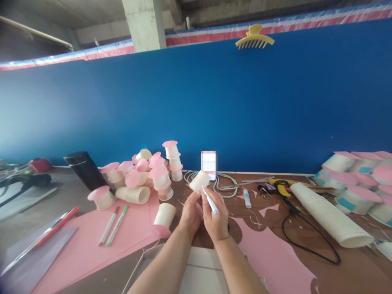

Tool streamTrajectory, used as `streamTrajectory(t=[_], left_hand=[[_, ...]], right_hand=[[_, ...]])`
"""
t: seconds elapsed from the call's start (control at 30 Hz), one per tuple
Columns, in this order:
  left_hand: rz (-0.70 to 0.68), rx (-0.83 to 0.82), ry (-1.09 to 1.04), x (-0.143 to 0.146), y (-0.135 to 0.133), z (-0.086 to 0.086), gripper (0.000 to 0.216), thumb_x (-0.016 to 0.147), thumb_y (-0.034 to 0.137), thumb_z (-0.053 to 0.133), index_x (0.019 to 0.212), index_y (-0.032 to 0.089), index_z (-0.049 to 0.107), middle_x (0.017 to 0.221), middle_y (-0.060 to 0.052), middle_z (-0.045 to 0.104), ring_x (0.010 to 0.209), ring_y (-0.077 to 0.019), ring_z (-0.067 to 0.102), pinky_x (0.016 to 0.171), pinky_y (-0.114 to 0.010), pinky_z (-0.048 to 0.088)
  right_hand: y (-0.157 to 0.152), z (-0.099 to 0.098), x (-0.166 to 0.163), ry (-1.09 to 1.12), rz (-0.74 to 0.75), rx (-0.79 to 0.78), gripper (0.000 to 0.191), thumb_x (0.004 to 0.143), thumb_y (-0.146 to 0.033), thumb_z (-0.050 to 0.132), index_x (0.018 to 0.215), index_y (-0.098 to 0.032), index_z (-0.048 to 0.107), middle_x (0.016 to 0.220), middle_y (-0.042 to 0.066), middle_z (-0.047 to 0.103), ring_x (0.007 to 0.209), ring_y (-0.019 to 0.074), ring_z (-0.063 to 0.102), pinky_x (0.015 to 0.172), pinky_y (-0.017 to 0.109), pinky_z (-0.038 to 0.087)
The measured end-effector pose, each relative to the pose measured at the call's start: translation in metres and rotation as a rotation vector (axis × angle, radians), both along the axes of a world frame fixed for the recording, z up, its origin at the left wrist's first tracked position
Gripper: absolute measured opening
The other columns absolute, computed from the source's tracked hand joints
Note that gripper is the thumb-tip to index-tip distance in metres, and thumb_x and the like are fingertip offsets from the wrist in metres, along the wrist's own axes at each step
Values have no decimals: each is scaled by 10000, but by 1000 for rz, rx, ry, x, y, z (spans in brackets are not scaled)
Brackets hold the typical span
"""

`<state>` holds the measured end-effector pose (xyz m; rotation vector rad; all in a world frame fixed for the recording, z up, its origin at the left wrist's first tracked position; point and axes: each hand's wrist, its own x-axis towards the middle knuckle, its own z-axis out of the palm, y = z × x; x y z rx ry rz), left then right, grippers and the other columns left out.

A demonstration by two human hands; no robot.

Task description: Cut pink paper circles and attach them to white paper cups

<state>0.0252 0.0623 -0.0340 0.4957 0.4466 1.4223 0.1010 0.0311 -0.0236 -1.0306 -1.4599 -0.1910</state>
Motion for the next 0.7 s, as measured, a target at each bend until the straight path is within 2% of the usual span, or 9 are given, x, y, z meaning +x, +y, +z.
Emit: streamTrajectory(t=[0.2, 0.27, 0.4, 0.53, 0.6, 0.7], left_hand=[[-13, -194, -96, -1, -6, 13, 95, 733, 139, 628, 692, 143, 542, 653, -2, 584, 614, -79, 580, 663, -182, 471], [-43, -176, -103, -1, -6, 12, 58, 760, 177, 620, 757, 137, 578, 720, -36, 630, 669, -101, 616, 676, -192, 486], [-87, -68, -42, 0, -3, 3, 257, 804, 295, 610, 991, 120, 639, 951, -110, 686, 823, -159, 663, 712, -228, 508], [-94, -15, -17, 0, -1, -1, 281, 807, 308, 627, 987, 95, 663, 973, -130, 691, 848, -180, 673, 735, -246, 522], [-91, -70, -29, 0, -1, 1, 255, 809, 289, 634, 955, 83, 668, 951, -135, 688, 844, -174, 674, 740, -239, 533], [-34, -219, -80, -3, 2, 5, 184, 806, 233, 643, 898, 76, 666, 923, -127, 680, 830, -154, 677, 728, -200, 548]], right_hand=[[1, -1, 1, 6, -16, 25, 273, 882, -184, 541, 1145, -186, 611, 1018, 102, 678, 925, 208, 635, 808, 370, 540], [1, 0, 1, 15, -8, 29, 273, 875, -167, 548, 1140, -180, 614, 1019, 106, 678, 929, 207, 634, 814, 368, 537], [0, 3, 0, 25, -14, 28, 253, 869, -163, 553, 1112, -183, 623, 1003, 96, 681, 926, 208, 635, 816, 364, 534], [-2, 5, -2, 58, 4, 6, 228, 870, -184, 554, 1084, -182, 631, 1029, 92, 681, 981, 215, 627, 868, 375, 514], [-1, 4, -2, 154, 6, -44, 222, 877, -230, 550, 1076, -179, 633, 1046, 101, 677, 952, 214, 639, 847, 374, 523], [4, 1, 5, 434, -19, -165, 307, 896, -340, 514, 1140, -173, 598, 996, 108, 682, 725, 173, 659, 700, 340, 552]])
